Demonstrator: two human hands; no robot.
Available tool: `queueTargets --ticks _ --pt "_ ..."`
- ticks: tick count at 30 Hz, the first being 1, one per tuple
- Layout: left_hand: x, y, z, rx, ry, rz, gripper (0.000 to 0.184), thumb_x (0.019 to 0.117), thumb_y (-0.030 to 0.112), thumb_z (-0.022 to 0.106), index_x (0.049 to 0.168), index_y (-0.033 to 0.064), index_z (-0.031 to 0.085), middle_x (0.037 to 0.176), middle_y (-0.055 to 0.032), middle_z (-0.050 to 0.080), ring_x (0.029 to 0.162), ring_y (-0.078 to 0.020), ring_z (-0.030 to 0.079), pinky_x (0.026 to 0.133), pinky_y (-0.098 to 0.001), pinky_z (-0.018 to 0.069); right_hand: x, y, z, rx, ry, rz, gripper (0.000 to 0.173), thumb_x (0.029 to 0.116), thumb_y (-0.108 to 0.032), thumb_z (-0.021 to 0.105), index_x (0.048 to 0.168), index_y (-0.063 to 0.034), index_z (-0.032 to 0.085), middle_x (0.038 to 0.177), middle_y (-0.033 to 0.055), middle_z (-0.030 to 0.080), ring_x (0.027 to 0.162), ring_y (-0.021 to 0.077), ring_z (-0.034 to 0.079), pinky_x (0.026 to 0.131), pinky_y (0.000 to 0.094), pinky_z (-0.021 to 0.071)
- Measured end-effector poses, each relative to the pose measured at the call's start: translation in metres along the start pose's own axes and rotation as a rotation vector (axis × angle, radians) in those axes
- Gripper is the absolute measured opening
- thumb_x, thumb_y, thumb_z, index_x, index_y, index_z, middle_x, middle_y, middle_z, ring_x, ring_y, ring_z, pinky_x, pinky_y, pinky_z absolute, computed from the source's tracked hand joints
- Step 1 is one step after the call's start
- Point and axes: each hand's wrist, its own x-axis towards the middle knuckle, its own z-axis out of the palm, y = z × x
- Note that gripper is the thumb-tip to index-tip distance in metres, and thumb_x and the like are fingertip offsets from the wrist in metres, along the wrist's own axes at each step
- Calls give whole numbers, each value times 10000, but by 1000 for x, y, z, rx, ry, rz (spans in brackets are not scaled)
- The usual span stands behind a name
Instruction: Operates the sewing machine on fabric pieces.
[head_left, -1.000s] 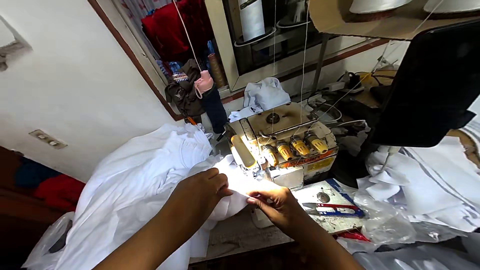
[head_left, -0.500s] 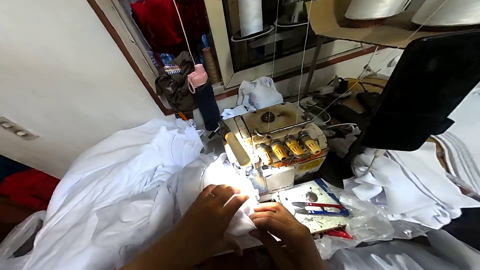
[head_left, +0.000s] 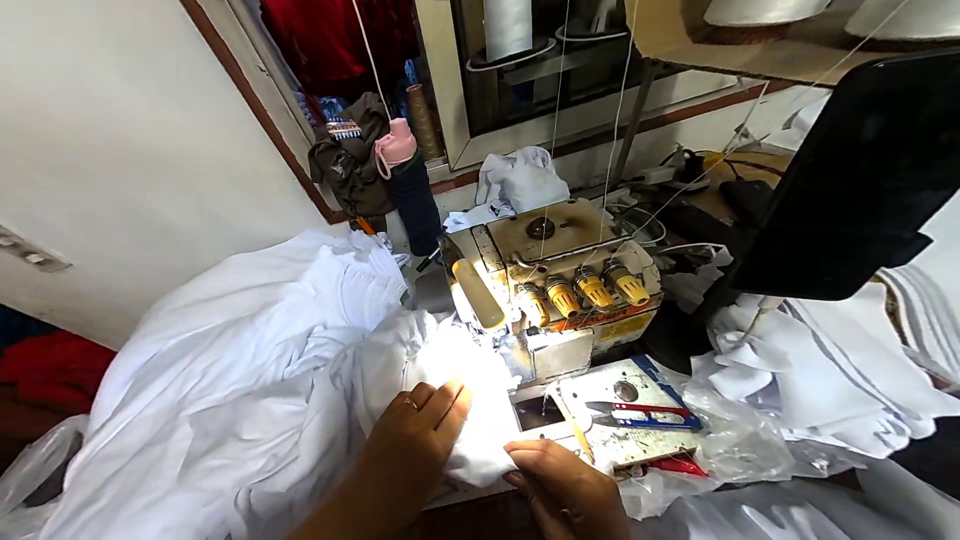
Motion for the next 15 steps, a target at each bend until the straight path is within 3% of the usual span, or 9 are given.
queueTargets --ticks 15 --pt "6 3 6 -89 27 -52 339 838 73 606 1150 99 737 1164 -87 720 1017 -273 695 807 -408 585 2 0 -1 -68 17 3 148 973 -115 664 985 2 753 1013 116 760 980 136 721 911 223 560"
